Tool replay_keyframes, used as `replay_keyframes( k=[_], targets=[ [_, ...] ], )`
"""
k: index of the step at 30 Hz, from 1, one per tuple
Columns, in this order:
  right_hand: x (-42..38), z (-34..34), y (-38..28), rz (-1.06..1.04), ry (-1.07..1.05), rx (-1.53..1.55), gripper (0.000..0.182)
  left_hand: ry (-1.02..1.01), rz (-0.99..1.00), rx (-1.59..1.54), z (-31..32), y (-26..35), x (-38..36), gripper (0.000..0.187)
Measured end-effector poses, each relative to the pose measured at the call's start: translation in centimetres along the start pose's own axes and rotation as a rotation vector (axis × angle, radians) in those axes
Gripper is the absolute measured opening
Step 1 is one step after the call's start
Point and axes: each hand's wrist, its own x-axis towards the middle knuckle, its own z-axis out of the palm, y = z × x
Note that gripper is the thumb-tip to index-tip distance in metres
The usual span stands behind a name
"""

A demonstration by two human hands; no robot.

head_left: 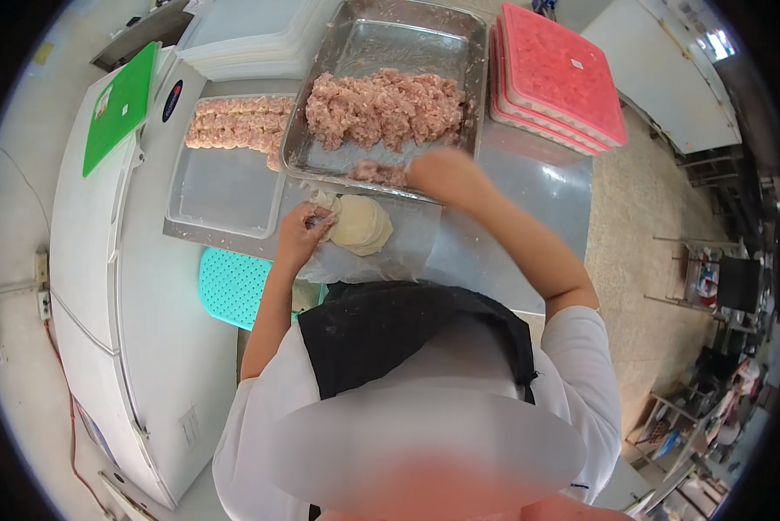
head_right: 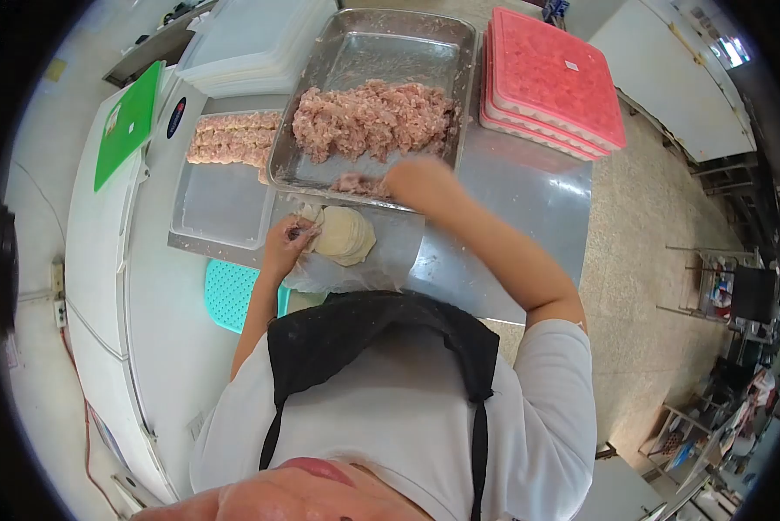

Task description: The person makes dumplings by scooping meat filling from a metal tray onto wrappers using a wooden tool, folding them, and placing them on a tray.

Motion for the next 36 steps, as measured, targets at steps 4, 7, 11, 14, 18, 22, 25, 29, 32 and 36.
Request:
replay_keyframes(
  k=[4,7,11,14,18,22,25,29,32,36],
  targets=[
    [-1.0,-2.4,0.1,-0.054,-0.081,0.032,0.017,0.026,-0.163,-0.302,-1.0,1.4,-0.6,0.014],
    [0.8,-1.4,2.1,-0.032,-0.072,0.053,0.016,0.061,-0.008,-0.223,-1.5,3.4,-0.6,0.014],
    [0.9,2.9,-2.8,-0.063,0.060,0.200,0.016,0.171,0.064,-0.103,-2.5,3.5,0.0,0.014],
    [0.6,3.6,-1.8,0.006,0.024,0.412,0.023,0.256,-0.162,-0.627,-3.1,1.2,1.2,0.014],
    [-0.8,2.2,0.0,0.195,-0.202,0.953,0.034,0.339,-0.161,-1.047,-3.3,4.5,3.8,0.030],
    [-1.4,-3.5,-1.6,0.413,-0.129,1.279,0.035,0.174,-0.090,-1.222,-2.5,6.6,7.7,0.036],
    [0.2,-3.5,-3.6,0.509,0.020,1.458,0.032,0.036,-0.109,-1.474,-0.3,7.8,10.9,0.038],
    [1.4,0.3,-5.4,0.070,0.579,0.820,0.030,0.014,-0.200,-1.746,-2.5,12.5,11.8,0.052],
    [-0.9,-5.9,-7.0,0.260,0.315,0.423,0.026,0.027,-0.241,-1.668,-2.9,8.8,13.3,0.075],
    [-0.9,-6.5,-9.4,0.329,0.313,0.279,0.026,0.040,-0.346,-1.716,-3.1,8.2,14.2,0.079]
  ],
)
